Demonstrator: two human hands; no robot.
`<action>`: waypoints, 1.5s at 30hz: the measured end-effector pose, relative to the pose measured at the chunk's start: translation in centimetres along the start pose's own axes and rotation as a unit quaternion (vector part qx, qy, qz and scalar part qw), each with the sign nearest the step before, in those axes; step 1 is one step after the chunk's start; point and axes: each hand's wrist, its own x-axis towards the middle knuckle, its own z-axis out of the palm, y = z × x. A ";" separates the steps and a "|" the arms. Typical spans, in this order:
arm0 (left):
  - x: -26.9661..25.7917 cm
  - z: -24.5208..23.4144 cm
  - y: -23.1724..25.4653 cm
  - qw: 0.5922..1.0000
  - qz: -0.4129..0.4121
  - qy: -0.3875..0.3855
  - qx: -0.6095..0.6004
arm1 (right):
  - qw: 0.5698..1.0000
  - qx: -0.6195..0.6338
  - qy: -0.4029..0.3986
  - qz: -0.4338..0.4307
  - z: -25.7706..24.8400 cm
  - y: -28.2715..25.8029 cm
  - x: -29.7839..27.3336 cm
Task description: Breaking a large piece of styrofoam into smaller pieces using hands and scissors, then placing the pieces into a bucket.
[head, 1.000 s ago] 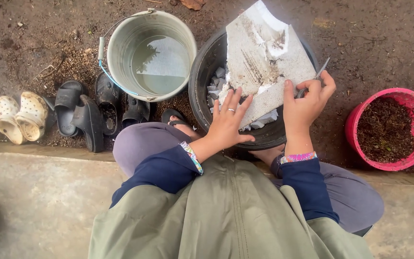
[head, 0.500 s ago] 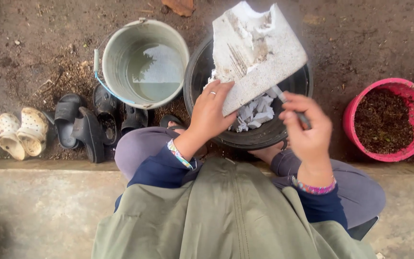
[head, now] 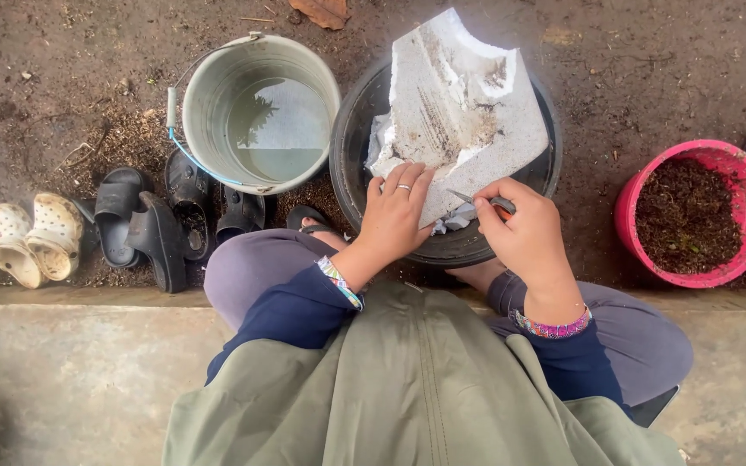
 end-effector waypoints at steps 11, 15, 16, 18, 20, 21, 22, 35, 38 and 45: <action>0.0 -0.4 -0.8 0.999 0.004 -0.048 -0.001 | 0.998 -0.012 0.013 -0.060 1.1 -0.3 -0.3; 0.3 -1.1 -0.3 0.996 -0.016 -0.071 -0.061 | 0.987 -0.139 0.030 -0.075 1.7 -0.8 -0.7; 0.3 -0.5 -0.5 0.995 -0.018 -0.072 -0.062 | 0.987 -0.139 0.028 -0.075 2.0 -1.4 -0.7; 0.4 0.7 -0.9 0.997 0.001 -0.048 -0.063 | 0.964 -0.241 0.049 -0.097 2.6 -2.6 -0.8; 0.2 1.2 -0.9 0.998 0.002 -0.034 -0.059 | 0.955 -0.269 0.058 -0.106 3.5 -3.1 -0.8; 0.1 1.4 -1.0 0.998 0.004 -0.019 -0.055 | 0.945 -0.298 0.069 -0.115 3.9 -3.3 -0.7; 0.1 1.7 -1.0 0.998 0.005 -0.019 -0.054 | 0.945 -0.299 0.070 -0.115 4.2 -3.3 -0.8; 0.1 3.3 -1.8 1.000 0.016 0.004 -0.027 | 0.876 -0.400 0.163 -0.214 8.8 -0.2 -3.3; 0.2 1.4 -1.6 0.998 0.003 -0.060 -0.014 | 0.913 -0.341 0.121 -0.188 6.7 -1.0 -3.8; 0.4 -0.2 -0.4 0.995 -0.034 -0.089 -0.035 | 0.970 -0.232 0.023 -0.069 3.2 -0.5 -1.0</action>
